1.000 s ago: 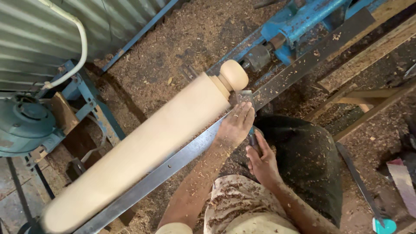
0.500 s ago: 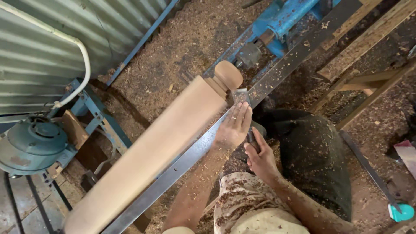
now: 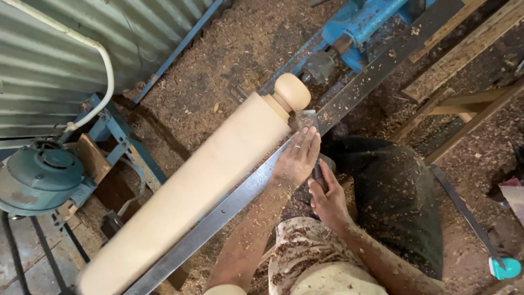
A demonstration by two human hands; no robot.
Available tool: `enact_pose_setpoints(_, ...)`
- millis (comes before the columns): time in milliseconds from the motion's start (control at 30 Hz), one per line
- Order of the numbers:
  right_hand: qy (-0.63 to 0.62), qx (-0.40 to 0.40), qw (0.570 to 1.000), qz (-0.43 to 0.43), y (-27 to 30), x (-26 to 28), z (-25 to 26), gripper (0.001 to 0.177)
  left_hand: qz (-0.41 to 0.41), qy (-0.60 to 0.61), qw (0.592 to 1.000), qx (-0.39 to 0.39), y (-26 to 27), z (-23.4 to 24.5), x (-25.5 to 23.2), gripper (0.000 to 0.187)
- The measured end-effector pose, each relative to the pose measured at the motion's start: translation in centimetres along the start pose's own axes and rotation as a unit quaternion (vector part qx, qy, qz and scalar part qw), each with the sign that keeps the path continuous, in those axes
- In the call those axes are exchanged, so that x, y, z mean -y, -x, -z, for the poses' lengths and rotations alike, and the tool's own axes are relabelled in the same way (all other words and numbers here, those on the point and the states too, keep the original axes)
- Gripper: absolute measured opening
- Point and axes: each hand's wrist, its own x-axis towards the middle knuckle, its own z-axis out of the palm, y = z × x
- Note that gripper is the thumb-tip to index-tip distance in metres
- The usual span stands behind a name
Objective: The person uses a chisel to shape a rotating wooden piece mounted on a lathe, progressively refining the end into a rounded form. The person then uses sandpaper to smooth the shaped surface while the lathe continues to spin.
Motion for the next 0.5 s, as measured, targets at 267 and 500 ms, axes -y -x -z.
enact_pose_setpoints(267, -0.036, -0.012, 0.998, 0.055, -0.7, -1.5, 1.6, 0.068, -0.031, -0.006, 0.999, -0.011, 0.2, -0.5, 0.0, 0.051)
enact_pose_setpoints(500, -0.002, 0.030, 0.997, 0.066, -1.3, -1.1, 5.2, 0.065, -0.010, -0.002, 1.000, -0.029, -0.2, -1.8, -0.6, 0.044)
